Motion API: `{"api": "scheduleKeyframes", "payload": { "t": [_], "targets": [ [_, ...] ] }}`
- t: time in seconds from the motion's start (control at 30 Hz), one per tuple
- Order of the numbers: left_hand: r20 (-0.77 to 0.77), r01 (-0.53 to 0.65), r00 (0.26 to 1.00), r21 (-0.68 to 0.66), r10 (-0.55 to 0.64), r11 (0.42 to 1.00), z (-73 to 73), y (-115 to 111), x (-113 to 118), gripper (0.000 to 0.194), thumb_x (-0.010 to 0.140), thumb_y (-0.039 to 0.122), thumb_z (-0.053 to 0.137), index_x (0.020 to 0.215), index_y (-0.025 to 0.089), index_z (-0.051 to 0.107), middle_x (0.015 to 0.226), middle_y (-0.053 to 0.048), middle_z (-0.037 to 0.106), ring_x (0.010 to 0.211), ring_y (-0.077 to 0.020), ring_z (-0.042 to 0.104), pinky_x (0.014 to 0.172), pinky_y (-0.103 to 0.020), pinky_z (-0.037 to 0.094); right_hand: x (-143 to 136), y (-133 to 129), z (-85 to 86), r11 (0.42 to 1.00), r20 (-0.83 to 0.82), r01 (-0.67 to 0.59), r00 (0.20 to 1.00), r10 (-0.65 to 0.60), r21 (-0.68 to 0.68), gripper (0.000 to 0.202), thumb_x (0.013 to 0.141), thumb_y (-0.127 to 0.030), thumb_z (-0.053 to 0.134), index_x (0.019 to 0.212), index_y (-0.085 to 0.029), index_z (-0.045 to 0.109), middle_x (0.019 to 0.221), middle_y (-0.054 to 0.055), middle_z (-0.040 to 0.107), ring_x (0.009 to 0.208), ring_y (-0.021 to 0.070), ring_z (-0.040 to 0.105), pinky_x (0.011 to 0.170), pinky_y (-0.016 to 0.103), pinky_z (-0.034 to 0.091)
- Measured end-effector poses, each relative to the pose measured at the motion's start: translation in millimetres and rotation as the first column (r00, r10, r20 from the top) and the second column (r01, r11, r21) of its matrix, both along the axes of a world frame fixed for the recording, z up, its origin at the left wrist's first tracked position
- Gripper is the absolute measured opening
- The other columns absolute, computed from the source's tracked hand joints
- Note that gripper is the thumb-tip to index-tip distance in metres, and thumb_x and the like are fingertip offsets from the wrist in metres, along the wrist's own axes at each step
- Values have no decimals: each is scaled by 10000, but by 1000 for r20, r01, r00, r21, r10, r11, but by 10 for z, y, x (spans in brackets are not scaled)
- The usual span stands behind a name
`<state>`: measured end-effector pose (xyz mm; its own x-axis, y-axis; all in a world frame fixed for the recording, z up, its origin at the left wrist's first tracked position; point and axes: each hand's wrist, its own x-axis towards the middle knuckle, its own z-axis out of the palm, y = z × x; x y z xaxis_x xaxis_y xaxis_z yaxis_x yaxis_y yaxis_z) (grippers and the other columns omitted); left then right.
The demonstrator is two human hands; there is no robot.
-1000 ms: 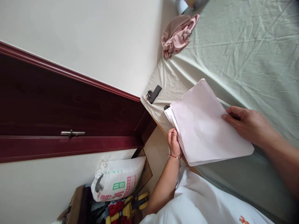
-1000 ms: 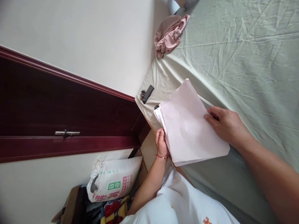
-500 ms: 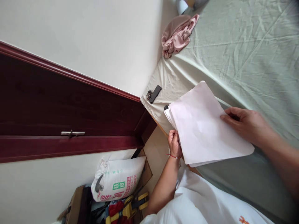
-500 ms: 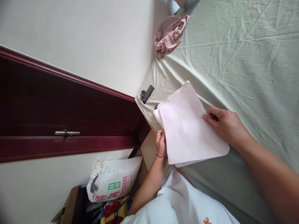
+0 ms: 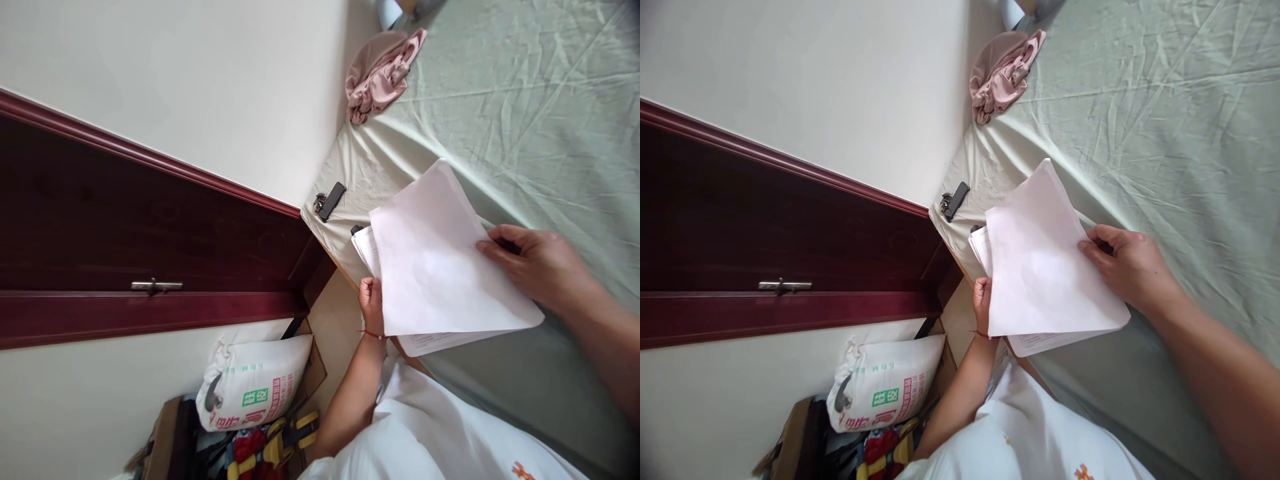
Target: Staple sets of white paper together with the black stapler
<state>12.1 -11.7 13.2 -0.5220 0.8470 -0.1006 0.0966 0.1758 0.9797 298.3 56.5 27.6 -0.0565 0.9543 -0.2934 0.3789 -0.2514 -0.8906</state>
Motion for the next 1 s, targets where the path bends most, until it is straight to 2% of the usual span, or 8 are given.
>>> {"api": "scheduleKeyframes", "payload": {
  "t": [0.07, 0.2, 0.4, 0.63, 0.73, 0.9, 1.0],
  "targets": [
    [40, 6, 999, -23, -5, 1000, 30, 2, 20, 460, 774, 619, 751, 789, 213, 534, 700, 41, 468, 646, -119, 397, 636, -253, 346, 2, -2, 10, 1000, -2, -27, 1000, 27, -14, 353, 794, -567, 537, 830, -251, 690, 632, 4, 645, 589, 183, 543, 582, 307, 384],
    [-7, -40, 999, 11, 40, 999, 41, 8, 33, 470, 745, 611, 775, 754, 209, 531, 697, 44, 438, 657, -116, 384, 635, -245, 332, -6, -1, -5, 997, 35, -69, 997, 69, -18, 342, 808, -550, 524, 840, -257, 698, 680, 9, 677, 634, 197, 585, 626, 314, 419],
    [13, -12, 1000, -3, 12, 1000, 38, 9, 26, 479, 755, 621, 755, 745, 208, 511, 682, 49, 442, 647, -115, 373, 634, -245, 332, -25, 8, -98, 991, 79, -135, 988, 132, 23, 345, 843, -503, 508, 966, -274, 735, 809, 20, 734, 692, 207, 631, 641, 305, 435],
    [-13, -12, 1000, -8, 11, 1000, 72, 13, 44, 462, 769, 613, 737, 757, 207, 516, 694, 49, 456, 650, -113, 394, 643, -246, 351, -53, -1, -61, 987, 157, -162, 975, 159, 3, 386, 884, -470, 449, 1122, -305, 703, 940, 28, 757, 783, 229, 669, 642, 310, 462],
    [-6, -14, 1000, -14, 14, 1000, 82, 11, 47, 458, 769, 618, 737, 818, 216, 523, 727, 44, 505, 665, -119, 439, 659, -255, 374, -64, -15, -63, 978, 203, -204, 960, 192, 40, 385, 902, -449, 413, 1108, -298, 703, 981, 41, 769, 812, 242, 682, 662, 317, 469],
    [-11, -48, 999, -25, 48, 999, 80, 12, 37, 552, 763, 627, 743, 1088, 239, 524, 846, 17, 620, 750, -150, 548, 735, -287, 427, -64, -30, -73, 964, 249, -252, 942, 224, 86, 415, 914, -425, 376, 1107, -308, 725, 1008, 48, 786, 842, 257, 704, 686, 318, 482],
    [-9, -31, 999, -22, 30, 999, 91, 15, 43, 524, 774, 625, 729, 1073, 230, 559, 896, -5, 647, 789, -163, 571, 765, -302, 442, -66, -26, -40, 959, 237, -273, 939, 249, 74, 444, 910, -426, 381, 1154, -303, 731, 1024, 50, 792, 838, 258, 712, 682, 314, 490]
  ]
}}
